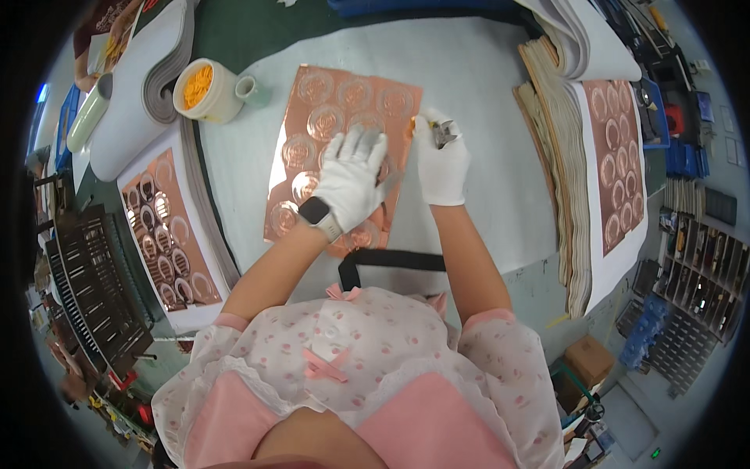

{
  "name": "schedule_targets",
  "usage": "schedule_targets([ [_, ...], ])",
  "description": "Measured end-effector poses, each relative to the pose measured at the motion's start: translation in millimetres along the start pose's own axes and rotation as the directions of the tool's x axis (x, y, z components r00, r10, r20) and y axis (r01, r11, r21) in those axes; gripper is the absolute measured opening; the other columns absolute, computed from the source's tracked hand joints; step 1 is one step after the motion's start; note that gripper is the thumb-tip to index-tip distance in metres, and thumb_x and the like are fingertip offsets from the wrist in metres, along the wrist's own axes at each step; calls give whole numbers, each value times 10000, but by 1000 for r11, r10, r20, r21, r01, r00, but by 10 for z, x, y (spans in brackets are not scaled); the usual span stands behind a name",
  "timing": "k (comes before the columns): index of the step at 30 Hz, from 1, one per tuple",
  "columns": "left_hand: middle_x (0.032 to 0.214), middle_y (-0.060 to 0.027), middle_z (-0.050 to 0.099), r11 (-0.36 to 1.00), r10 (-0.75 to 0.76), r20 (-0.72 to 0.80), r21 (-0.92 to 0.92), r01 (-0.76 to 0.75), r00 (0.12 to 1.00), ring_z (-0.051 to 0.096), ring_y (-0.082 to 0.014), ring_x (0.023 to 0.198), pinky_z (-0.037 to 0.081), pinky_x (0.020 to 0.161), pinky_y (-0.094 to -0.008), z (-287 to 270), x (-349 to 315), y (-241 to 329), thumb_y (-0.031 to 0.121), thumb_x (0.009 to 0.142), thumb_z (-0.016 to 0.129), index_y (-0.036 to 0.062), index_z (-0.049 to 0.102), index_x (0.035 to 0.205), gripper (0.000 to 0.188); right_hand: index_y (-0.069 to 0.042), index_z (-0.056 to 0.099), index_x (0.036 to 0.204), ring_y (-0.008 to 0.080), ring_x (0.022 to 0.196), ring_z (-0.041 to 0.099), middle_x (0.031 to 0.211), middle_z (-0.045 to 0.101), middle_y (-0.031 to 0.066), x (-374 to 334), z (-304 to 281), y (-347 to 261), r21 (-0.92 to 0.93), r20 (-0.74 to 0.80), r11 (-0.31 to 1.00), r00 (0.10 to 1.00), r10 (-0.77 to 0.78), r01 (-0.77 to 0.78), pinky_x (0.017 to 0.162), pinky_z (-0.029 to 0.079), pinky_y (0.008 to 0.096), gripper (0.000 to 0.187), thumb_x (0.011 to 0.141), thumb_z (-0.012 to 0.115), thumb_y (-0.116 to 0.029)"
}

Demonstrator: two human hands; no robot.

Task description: The person uses pliers to cut circular shapes from a sheet of copper foil. They repeatedly pick up the foil sheet, cut out individual circles, and place the finished pieces into a white paper book. The process involves precise hand movements to separate the circles from the surrounding material.

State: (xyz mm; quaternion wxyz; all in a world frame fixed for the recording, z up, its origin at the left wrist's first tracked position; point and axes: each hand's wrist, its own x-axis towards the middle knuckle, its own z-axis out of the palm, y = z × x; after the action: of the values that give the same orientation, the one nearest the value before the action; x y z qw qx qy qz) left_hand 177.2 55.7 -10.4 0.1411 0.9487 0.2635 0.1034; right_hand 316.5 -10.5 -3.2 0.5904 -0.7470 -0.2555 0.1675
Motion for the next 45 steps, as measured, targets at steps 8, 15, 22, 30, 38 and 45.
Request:
schedule_targets([
  [8,1361,-184,424,998,24,-31,-65,-26,999,339,-332,1303,213,1082,-495,84,517,-23,459,897,461,14,441,1316,612,-40,643,979,51,627,539,862,642,19,215,53,13,124,20,974,982,188,-189,538,436,207,134,853,615,-5],
  [15,1365,-180,423,997,13,38,-75,-10,999,331,-325,1311,197,1086,-497,120,538,-62,466,895,452,13,450,1311,616,-36,650,982,59,632,542,866,640,23,617,122,58,-76,-32,993,995,90,-93,541,446,206,132,854,619,-22],
  [22,1350,-208,434,987,-124,9,-105,125,992,335,-345,1305,192,1080,-501,90,538,-246,428,882,485,-3,435,1312,611,-37,645,998,61,596,541,891,640,28,822,185,-109,-145,10,975,985,174,-171,506,443,205,141,859,622,-42],
  [30,1333,-241,398,905,-415,-179,19,425,892,328,-398,1263,208,1064,-513,-63,561,-702,389,859,537,-24,385,1329,644,-59,658,1009,66,562,553,859,680,56,894,1038,-598,-55,419,989,895,150,-140,502,441,204,162,850,628,-63],
  [38,1327,-236,384,902,-431,-186,-83,423,883,333,-385,1247,220,1057,-515,-71,533,-722,364,805,594,-35,385,1317,682,-66,669,1000,126,688,645,840,691,100,1046,1670,-445,-226,615,969,786,59,104,629,501,271,194,827,653,-153],
  [45,1191,-269,486,904,-427,-375,-154,399,823,446,-410,1122,320,998,-505,-25,351,-761,223,800,614,-51,417,1256,567,41,613,1016,183,742,629,925,624,91,1162,1414,-661,6,528,973,827,193,-231,628,525,289,282,837,671,-169],
])
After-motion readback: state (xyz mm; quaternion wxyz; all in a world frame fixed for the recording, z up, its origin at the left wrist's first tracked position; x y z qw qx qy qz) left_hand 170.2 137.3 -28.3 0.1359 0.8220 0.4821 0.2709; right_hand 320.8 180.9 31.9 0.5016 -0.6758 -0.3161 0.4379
